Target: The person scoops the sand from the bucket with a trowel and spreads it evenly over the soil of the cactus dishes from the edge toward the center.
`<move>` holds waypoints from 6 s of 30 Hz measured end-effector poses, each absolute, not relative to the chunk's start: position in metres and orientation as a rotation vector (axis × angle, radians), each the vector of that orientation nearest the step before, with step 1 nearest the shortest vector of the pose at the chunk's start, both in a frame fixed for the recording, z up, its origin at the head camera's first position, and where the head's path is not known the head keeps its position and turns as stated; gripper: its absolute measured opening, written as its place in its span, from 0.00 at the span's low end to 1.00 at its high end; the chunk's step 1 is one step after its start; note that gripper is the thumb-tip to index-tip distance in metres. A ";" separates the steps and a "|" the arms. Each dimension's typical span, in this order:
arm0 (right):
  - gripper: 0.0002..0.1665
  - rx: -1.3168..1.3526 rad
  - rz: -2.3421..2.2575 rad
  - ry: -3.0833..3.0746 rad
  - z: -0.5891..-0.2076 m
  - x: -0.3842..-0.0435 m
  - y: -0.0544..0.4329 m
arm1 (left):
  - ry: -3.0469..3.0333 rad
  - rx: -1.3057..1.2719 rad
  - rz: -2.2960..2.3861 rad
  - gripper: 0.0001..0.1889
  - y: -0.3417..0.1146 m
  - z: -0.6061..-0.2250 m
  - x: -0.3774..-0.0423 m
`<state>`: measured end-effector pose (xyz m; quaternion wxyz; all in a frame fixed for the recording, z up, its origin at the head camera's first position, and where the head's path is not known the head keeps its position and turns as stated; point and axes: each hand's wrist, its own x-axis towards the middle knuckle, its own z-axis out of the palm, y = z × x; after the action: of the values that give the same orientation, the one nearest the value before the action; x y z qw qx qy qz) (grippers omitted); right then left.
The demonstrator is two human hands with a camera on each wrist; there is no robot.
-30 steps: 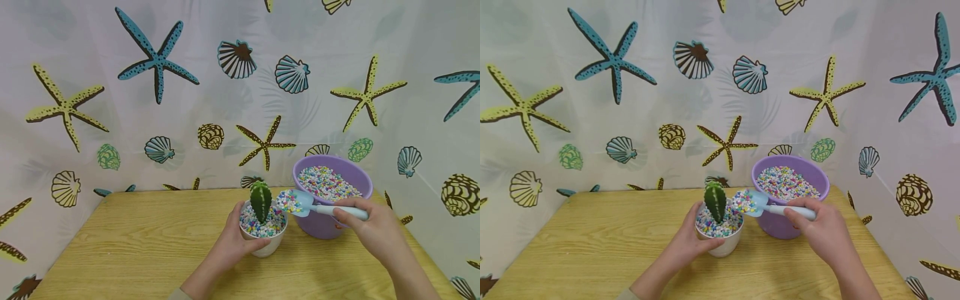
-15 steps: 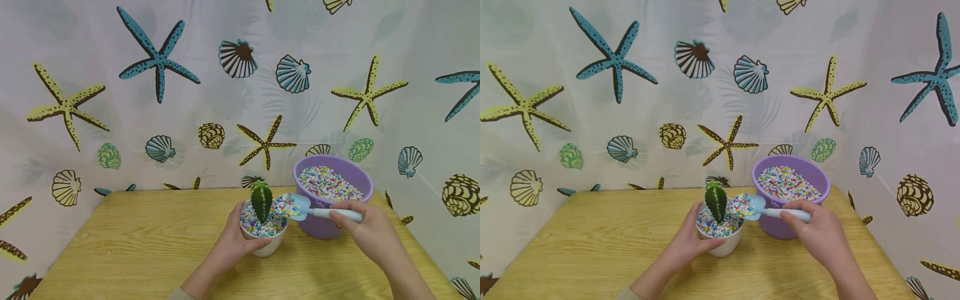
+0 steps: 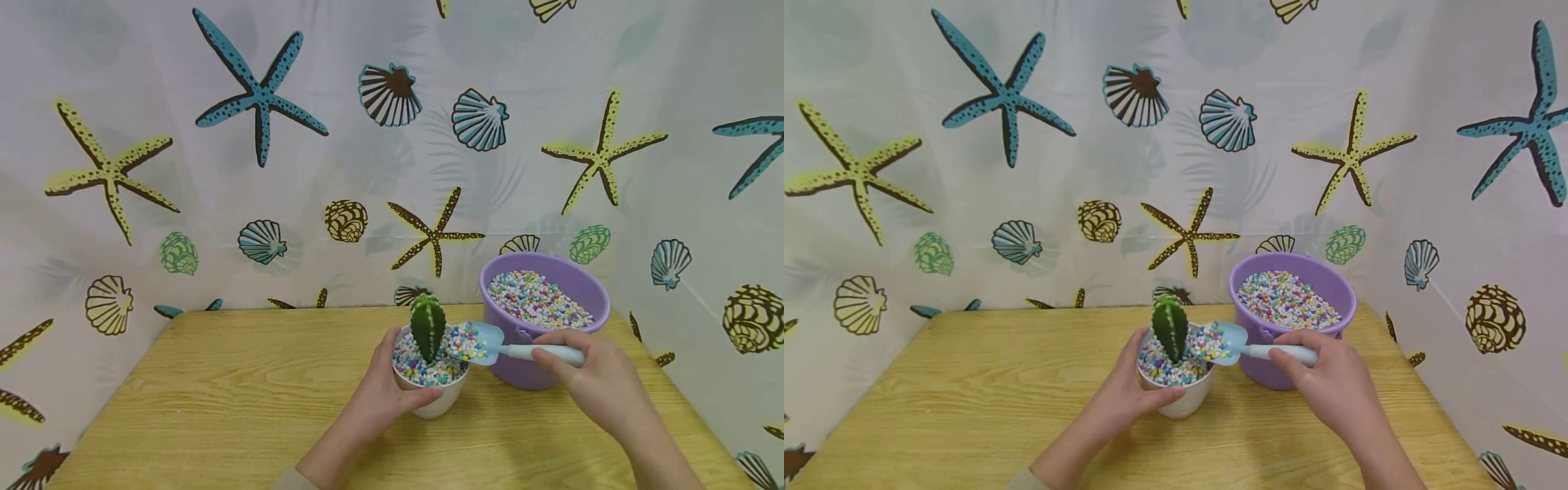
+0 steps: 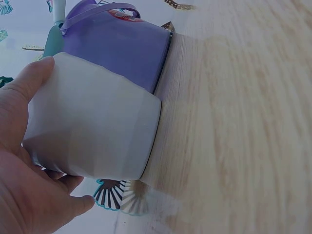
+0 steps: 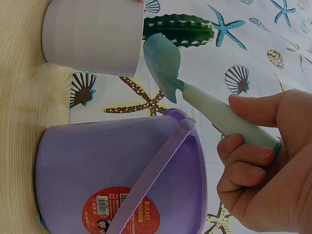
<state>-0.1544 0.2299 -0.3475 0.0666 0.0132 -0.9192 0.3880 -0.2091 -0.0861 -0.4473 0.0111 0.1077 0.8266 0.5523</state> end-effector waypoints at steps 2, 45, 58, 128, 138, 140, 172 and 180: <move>0.18 0.051 1.147 -2.764 -0.348 -0.154 0.229 | 2.576 0.344 1.728 0.65 -0.086 -0.447 -0.209; 0.13 0.176 0.796 -2.643 -0.356 -0.149 0.213 | 2.627 0.276 1.767 0.67 -0.080 -0.447 -0.207; 0.10 0.242 0.722 -2.575 -0.357 -0.147 0.207 | 2.526 0.318 1.718 0.69 -0.100 -0.441 -0.207; 0.13 0.384 0.419 -2.296 -0.367 -0.144 0.197 | 2.638 0.355 1.703 0.71 -0.085 -0.444 -0.201; 0.13 0.405 0.398 -2.271 -0.368 -0.145 0.196 | 2.580 0.403 1.686 0.70 -0.088 -0.443 -0.199; 0.13 0.408 0.397 -2.263 -0.368 -0.145 0.196 | 2.586 0.403 1.669 0.69 -0.089 -0.443 -0.200; 0.13 0.417 0.353 -2.240 -0.369 -0.146 0.194 | 2.692 0.395 1.711 0.71 -0.079 -0.448 -0.199; 0.13 0.428 0.337 -2.227 -0.369 -0.146 0.193 | 2.701 0.340 1.726 0.71 -0.075 -0.447 -0.197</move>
<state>-0.1463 0.1932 -0.3695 0.4119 0.1703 -0.8851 0.1338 -0.1969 -0.0745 -0.4468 -0.0407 0.1055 0.8373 0.5350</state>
